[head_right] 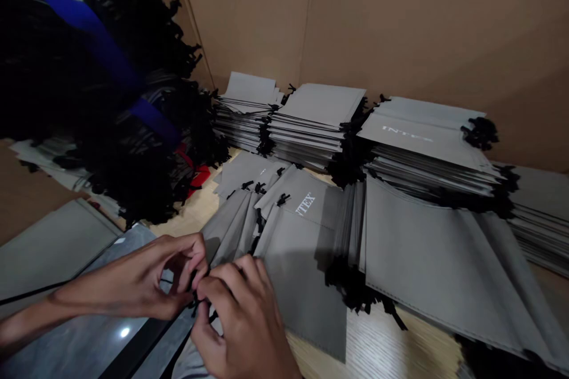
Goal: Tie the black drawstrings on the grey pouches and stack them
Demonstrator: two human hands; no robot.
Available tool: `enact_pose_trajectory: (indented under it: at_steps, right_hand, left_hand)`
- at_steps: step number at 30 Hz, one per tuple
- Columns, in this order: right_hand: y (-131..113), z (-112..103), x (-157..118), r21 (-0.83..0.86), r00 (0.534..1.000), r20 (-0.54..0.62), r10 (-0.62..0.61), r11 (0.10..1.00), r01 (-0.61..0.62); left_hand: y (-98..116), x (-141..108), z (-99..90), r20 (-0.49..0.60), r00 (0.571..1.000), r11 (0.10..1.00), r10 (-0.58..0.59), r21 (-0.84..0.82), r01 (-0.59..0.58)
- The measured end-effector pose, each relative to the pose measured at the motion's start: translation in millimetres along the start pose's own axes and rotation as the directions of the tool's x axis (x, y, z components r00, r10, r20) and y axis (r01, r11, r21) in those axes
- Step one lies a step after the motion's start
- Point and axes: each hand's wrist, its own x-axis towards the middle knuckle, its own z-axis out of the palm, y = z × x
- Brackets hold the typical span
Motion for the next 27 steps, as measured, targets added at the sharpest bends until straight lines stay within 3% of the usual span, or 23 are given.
enact_pose_trajectory:
  at_steps: [7,13,16,22,27]
  right_hand:
    - [1.3,0.7,-0.3,0.093,0.998,-0.043,0.039,0.995,-0.035]
    - [1.0,2.8,-0.4,0.128,0.991,-0.108,0.074,0.990,-0.060]
    - [0.8,4.7,-1.4,0.155,0.987,-0.121,0.102,0.984,-0.083]
    - [2.7,7.9,-0.2,0.143,0.989,-0.121,0.086,0.987,-0.068]
    - [3.5,7.8,0.3,0.117,0.994,-0.089,0.063,0.992,-0.053]
  left_hand:
    - [-18.3,0.1,8.9,-0.066,0.995,0.954,-0.072,-0.294,0.049]
    - [-19.8,2.0,22.4,-0.126,0.983,0.892,-0.135,-0.447,0.065]
    - [-15.6,-5.5,22.1,-0.166,0.976,0.917,-0.143,-0.393,0.067]
    - [-11.3,-29.8,28.5,-0.328,0.943,0.994,-0.062,-0.108,0.028]
    - [-32.0,-33.0,53.2,-0.474,0.870,0.979,-0.138,-0.198,0.048]
